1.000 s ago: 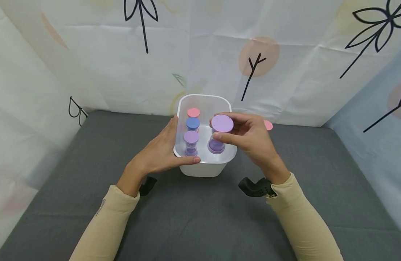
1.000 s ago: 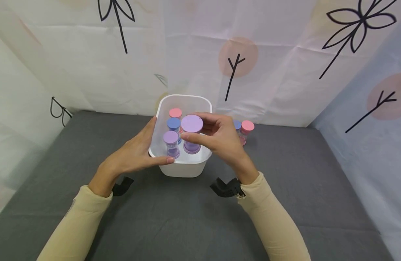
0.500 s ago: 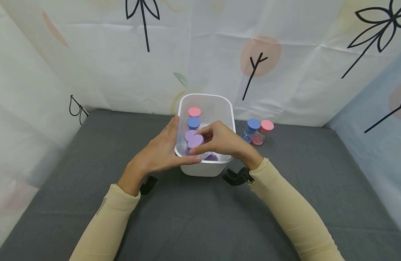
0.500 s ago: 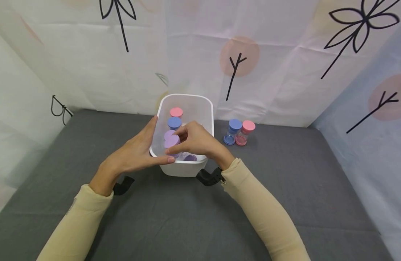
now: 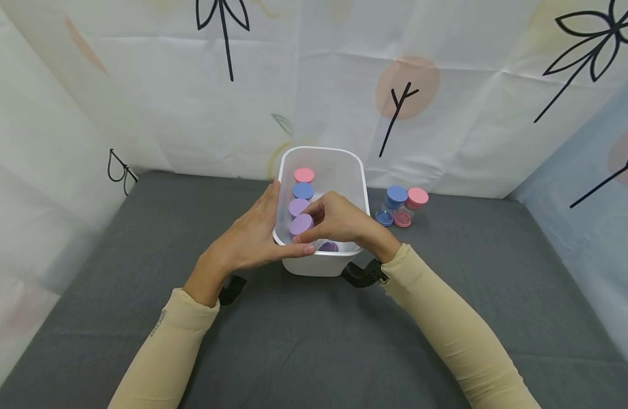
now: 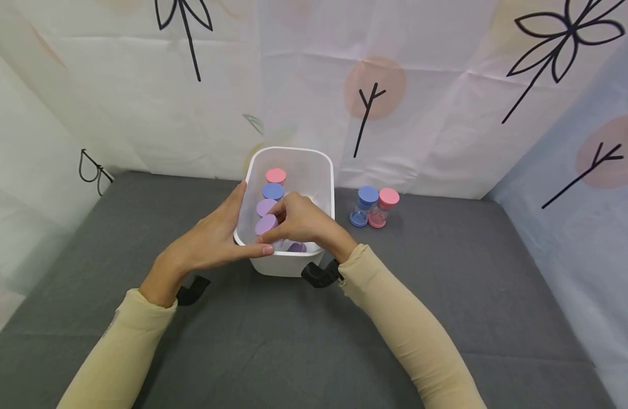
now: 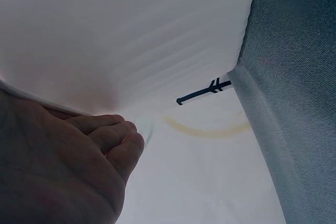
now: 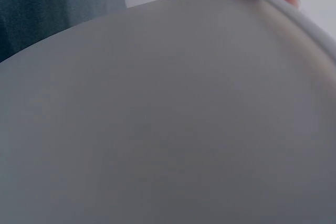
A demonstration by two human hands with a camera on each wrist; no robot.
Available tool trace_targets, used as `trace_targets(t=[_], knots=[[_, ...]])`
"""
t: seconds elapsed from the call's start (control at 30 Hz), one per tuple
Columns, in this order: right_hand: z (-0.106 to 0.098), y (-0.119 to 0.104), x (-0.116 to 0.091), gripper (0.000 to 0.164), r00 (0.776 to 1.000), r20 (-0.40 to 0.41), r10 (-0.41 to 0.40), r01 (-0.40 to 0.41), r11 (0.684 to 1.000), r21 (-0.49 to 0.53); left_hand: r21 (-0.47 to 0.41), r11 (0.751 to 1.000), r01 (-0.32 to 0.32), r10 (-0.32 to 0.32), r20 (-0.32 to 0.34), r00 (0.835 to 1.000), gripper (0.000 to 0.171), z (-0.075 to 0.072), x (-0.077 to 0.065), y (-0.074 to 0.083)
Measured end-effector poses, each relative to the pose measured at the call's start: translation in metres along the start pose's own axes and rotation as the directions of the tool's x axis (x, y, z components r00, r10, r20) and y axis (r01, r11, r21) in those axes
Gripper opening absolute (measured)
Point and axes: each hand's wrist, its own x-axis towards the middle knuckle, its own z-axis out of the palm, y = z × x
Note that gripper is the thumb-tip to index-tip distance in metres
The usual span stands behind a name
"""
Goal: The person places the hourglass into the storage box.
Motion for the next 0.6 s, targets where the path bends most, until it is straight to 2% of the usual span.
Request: trace_targets(t=[0.33, 0.6], knots=[[0.0028, -0.0014, 0.0032, 0.014, 1.000, 0.023, -0.015, 0.017, 0.995, -0.098, -0.028, 0.997, -0.072, 0.071, -0.038, 0.997, 0.130, 0.0012, 0.0021, -0.0023], [0.0059, -0.0018, 0.0056, 0.009, 0.999, 0.022, -0.042, 0.046, 0.978, -0.203, -0.025, 0.999, -0.024, 0.024, -0.014, 1.000, 0.133, 0.0004, 0.0003, 0.0005]])
